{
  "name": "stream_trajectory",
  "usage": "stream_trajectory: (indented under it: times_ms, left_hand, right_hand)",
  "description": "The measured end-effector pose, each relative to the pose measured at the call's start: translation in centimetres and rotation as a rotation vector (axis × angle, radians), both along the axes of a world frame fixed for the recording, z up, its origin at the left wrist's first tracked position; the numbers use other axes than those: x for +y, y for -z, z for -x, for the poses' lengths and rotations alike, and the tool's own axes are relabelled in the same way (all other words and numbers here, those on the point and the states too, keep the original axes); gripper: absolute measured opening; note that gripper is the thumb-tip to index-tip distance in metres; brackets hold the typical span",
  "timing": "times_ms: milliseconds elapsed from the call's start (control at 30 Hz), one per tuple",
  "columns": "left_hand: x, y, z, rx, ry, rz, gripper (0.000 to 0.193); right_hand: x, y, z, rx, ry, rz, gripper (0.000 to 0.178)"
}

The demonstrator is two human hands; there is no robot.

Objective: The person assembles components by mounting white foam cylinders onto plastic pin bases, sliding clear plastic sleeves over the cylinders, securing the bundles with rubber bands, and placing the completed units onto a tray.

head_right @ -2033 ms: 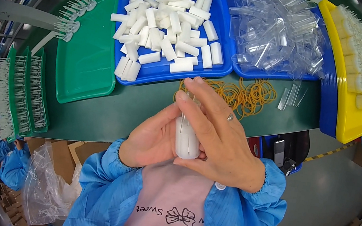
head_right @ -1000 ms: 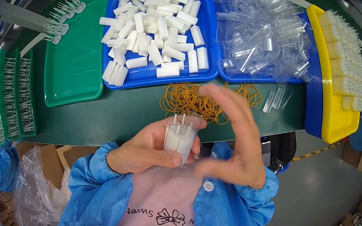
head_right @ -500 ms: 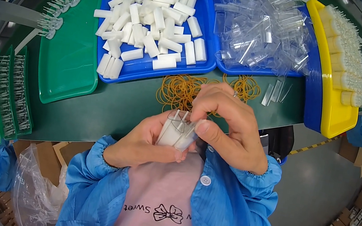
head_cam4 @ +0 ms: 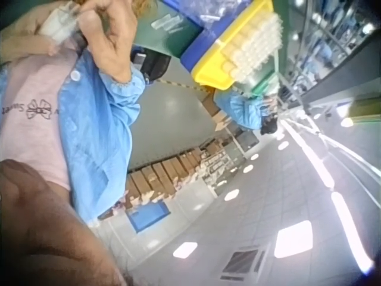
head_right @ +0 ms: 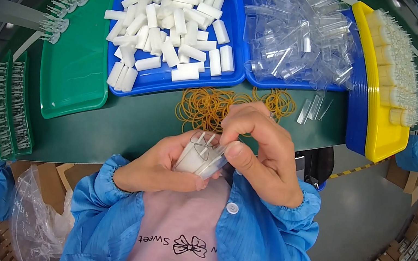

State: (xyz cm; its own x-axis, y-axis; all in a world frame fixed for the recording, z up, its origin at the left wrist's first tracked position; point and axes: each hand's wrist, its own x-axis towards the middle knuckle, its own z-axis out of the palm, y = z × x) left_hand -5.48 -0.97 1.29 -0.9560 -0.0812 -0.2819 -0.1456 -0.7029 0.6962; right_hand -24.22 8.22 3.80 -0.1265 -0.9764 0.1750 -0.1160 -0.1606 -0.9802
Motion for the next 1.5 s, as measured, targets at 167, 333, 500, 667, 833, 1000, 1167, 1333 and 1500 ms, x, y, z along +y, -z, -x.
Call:
stream_trajectory:
  times_ms: [167,333,500,667,833,1000,1167,1333,1500]
  left_hand:
    - [-0.3,-0.2,0.1,-0.017,0.009,-0.014,0.066]
    - [-0.6,-0.6,0.3,-0.02,0.003,-0.052,0.056]
    - [-0.4,0.1,0.3,-0.003,-0.043,-0.034,0.054]
    - [-0.6,-0.6,0.4,-0.003,-0.02,-0.043,0.056]
    - [-0.9,-0.7,0.3,0.018,0.004,-0.099,0.058]
    - [-0.7,-0.5,0.1,0.023,-0.036,-0.176,0.056]
    - [-0.2,-0.3,0.0,0.017,-0.124,-0.106,0.055]
    - [-0.2,0.0,-0.4,0.007,-0.174,-0.109,0.054]
    - [-0.1,0.5,-0.3,0.072,-0.157,-0.134,0.054]
  right_hand:
    - [-0.3,0.4,0.2,-0.129,-0.014,-0.074,0.02]
    - [-0.3,0.3,0.1,0.034,0.058,-0.012,0.018]
    - [-0.4,-0.9,-0.2,0.475,0.108,0.162,0.015]
    - [-0.6,0.1,0.3,0.083,0.061,0.009,0.017]
    - [-0.9,0.1,0.2,-0.007,0.041,-0.016,0.018]
    - [-0.9,-0.1,-0.3,0.007,0.069,0.044,0.018]
    - [-1.1,-0.4,-0.6,0.167,0.118,0.128,0.015]
    - [-1.5,-0.9,-0.7,0.186,0.099,0.158,0.013]
    - [-1.7,-1.0,-0.6,0.219,0.058,0.207,0.011]
